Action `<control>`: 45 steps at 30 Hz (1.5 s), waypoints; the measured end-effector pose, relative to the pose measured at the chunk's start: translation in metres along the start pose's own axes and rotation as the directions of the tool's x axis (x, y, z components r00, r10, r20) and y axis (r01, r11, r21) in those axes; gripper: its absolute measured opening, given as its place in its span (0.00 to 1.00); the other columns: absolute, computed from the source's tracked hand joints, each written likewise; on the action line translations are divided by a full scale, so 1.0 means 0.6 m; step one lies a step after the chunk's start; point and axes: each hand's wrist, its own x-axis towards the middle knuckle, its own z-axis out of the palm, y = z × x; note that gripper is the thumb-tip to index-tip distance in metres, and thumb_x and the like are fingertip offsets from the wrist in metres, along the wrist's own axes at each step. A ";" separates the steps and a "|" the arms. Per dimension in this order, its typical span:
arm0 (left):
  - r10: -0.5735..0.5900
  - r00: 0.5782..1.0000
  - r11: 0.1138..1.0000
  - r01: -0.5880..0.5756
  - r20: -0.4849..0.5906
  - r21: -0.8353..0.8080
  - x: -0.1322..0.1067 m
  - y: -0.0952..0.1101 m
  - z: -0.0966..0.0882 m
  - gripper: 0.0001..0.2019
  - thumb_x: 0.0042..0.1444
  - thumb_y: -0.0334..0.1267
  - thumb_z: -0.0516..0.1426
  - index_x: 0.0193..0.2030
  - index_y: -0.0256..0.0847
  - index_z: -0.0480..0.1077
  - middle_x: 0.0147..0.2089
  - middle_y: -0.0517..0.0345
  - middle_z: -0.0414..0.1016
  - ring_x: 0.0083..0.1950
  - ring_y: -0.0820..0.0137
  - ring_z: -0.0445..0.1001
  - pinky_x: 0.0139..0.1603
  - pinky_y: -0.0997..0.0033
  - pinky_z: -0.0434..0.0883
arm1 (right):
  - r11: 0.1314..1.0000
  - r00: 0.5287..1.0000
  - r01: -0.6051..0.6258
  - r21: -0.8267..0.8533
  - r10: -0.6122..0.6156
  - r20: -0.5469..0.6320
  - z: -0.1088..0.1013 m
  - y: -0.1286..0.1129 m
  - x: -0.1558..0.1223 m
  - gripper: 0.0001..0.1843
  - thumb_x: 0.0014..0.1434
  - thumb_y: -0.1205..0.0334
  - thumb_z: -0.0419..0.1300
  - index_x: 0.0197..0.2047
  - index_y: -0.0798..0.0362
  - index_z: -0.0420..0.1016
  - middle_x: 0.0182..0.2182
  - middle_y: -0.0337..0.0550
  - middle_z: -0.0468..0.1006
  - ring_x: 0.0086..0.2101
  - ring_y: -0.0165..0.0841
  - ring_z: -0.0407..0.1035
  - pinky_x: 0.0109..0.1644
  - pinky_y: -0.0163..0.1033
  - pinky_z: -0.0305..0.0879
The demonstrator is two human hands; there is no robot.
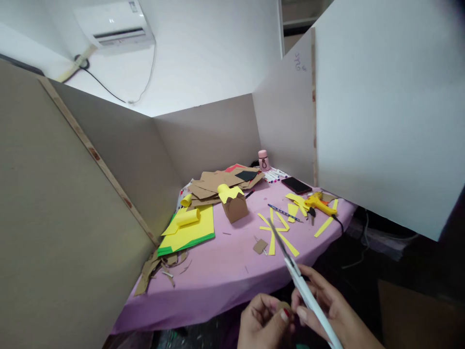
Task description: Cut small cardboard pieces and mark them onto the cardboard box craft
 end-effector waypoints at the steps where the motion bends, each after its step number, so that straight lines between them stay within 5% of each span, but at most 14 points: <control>1: -0.010 1.000 1.000 0.010 -0.019 -0.014 -0.001 0.007 0.002 0.19 0.29 0.43 0.74 0.21 0.35 0.72 0.19 0.59 0.78 0.19 0.79 0.71 0.22 0.81 0.63 | 0.999 1.000 0.020 -0.030 -0.020 0.003 -0.004 0.003 -0.002 0.26 0.57 0.59 0.61 0.56 0.44 0.57 0.32 0.34 0.72 0.32 0.32 0.68 0.40 0.39 0.64; 5: -0.016 0.996 0.999 0.011 -0.093 -0.050 -0.006 0.030 0.005 0.20 0.29 0.44 0.74 0.22 0.35 0.71 0.24 0.55 0.82 0.21 0.77 0.75 0.21 0.82 0.65 | 0.953 0.997 0.072 -0.294 -0.058 0.058 -0.022 0.012 -0.012 0.25 0.52 0.59 0.63 0.54 0.46 0.64 0.28 0.34 0.74 0.33 0.35 0.72 0.35 0.34 0.67; 8: 0.062 0.993 0.996 -0.069 -0.101 -0.063 -0.013 0.038 0.009 0.20 0.30 0.45 0.73 0.24 0.36 0.70 0.21 0.54 0.81 0.20 0.76 0.75 0.21 0.81 0.66 | 0.831 0.995 0.091 -0.548 -0.049 0.091 -0.031 0.007 -0.021 0.27 0.52 0.61 0.62 0.56 0.50 0.67 0.43 0.47 0.80 0.48 0.45 0.73 0.49 0.39 0.69; 10: 0.130 0.988 0.987 -0.137 -0.089 -0.083 -0.018 0.039 0.011 0.20 0.32 0.45 0.73 0.25 0.37 0.70 0.18 0.57 0.79 0.20 0.75 0.75 0.21 0.81 0.66 | 0.706 0.994 0.101 -0.701 -0.043 0.100 -0.034 0.000 -0.025 0.29 0.52 0.62 0.61 0.59 0.52 0.68 0.55 0.53 0.75 0.56 0.48 0.67 0.60 0.45 0.62; 15: 0.201 0.978 0.970 -0.206 -0.053 -0.128 -0.021 0.037 0.010 0.18 0.35 0.43 0.72 0.26 0.38 0.71 0.18 0.57 0.79 0.20 0.75 0.75 0.23 0.80 0.67 | 0.544 0.990 0.091 -0.834 0.038 0.132 -0.033 -0.014 -0.024 0.31 0.53 0.59 0.61 0.61 0.55 0.68 0.58 0.56 0.72 0.58 0.48 0.66 0.62 0.50 0.61; 24: 0.254 0.967 0.960 -0.251 0.002 -0.124 -0.024 0.034 0.014 0.15 0.39 0.43 0.71 0.26 0.37 0.73 0.20 0.60 0.78 0.21 0.77 0.72 0.23 0.80 0.65 | 0.619 0.988 0.147 -0.771 -0.064 0.137 -0.027 -0.017 -0.016 0.30 0.48 0.65 0.64 0.57 0.48 0.72 0.48 0.52 0.78 0.48 0.48 0.73 0.54 0.47 0.69; 45: 0.191 0.976 0.954 -0.159 0.107 -0.256 -0.024 0.023 0.021 0.15 0.42 0.41 0.70 0.27 0.40 0.68 0.21 0.63 0.79 0.19 0.77 0.73 0.21 0.79 0.67 | 0.733 0.986 0.146 -0.664 -0.053 0.158 -0.015 -0.026 -0.021 0.30 0.49 0.68 0.63 0.56 0.48 0.69 0.44 0.48 0.76 0.44 0.43 0.73 0.50 0.42 0.68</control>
